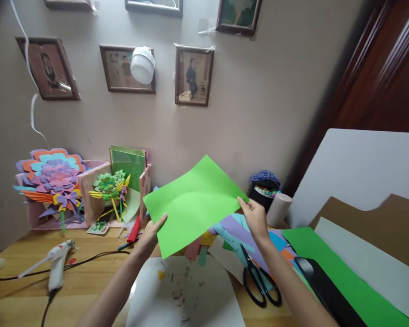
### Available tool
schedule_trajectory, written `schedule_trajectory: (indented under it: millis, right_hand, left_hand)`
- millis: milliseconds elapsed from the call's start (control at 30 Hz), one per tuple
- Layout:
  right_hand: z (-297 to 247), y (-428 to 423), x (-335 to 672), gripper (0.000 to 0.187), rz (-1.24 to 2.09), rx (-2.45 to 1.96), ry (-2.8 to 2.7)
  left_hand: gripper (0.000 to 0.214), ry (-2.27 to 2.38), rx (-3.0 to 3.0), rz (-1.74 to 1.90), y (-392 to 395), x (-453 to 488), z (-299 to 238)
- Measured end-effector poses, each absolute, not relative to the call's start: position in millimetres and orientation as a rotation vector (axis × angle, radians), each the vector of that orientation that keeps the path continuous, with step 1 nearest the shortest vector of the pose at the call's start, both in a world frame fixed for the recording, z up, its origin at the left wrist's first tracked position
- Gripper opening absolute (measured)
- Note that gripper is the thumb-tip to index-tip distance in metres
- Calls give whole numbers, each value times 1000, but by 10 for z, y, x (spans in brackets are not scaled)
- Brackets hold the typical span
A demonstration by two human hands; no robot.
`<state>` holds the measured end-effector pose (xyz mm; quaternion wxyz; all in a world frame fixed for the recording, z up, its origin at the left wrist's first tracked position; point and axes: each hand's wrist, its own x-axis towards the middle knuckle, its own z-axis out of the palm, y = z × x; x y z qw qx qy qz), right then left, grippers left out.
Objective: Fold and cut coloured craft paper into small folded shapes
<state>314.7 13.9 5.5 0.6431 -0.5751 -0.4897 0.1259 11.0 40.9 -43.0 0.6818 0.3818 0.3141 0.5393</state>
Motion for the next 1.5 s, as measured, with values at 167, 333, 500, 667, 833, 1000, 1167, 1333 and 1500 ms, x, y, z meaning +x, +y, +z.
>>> schedule_trajectory:
  millis: [167,333,500,667,833,1000,1167,1333,1500]
  right_hand:
    - [-766,-371,3062,32,-43,-1445,-1521]
    - [-1153,-713,2590,48,-275,-985,-2181]
    - [-1307,-892,2209,46,-235,-711,-2526]
    - [-1375,-904,2097,52,99,-684,-2492]
    - [-1310,-889,2151,48,422,-635,-2446]
    - [-1198,-684,2361,57,704,-1317,-1531]
    - [-1243,-568,2440,47,1507,-1250,-1171]
    - [-1306,-621,2386,45,1553,-1217,-1093]
    - [-1290,-646,2373,45,1566,-1206,-1127]
  left_hand:
    - [24,901,686,1016,117,333,-987]
    - [24,879,630,922,-129,410,-1328]
    - [36,755,505,981,-185,459,-1366]
    - [47,641,550,1061,-195,476,-1387]
    - [37,812,750,1071,-236,399,-1426]
    - [39,787,804,978,-318,358,-1337]
    - [39,784,806,885,-414,453,-1320]
    - [39,895,844,1072,-388,472,-1423]
    - [33,940,879,1123,-360,453,-1441]
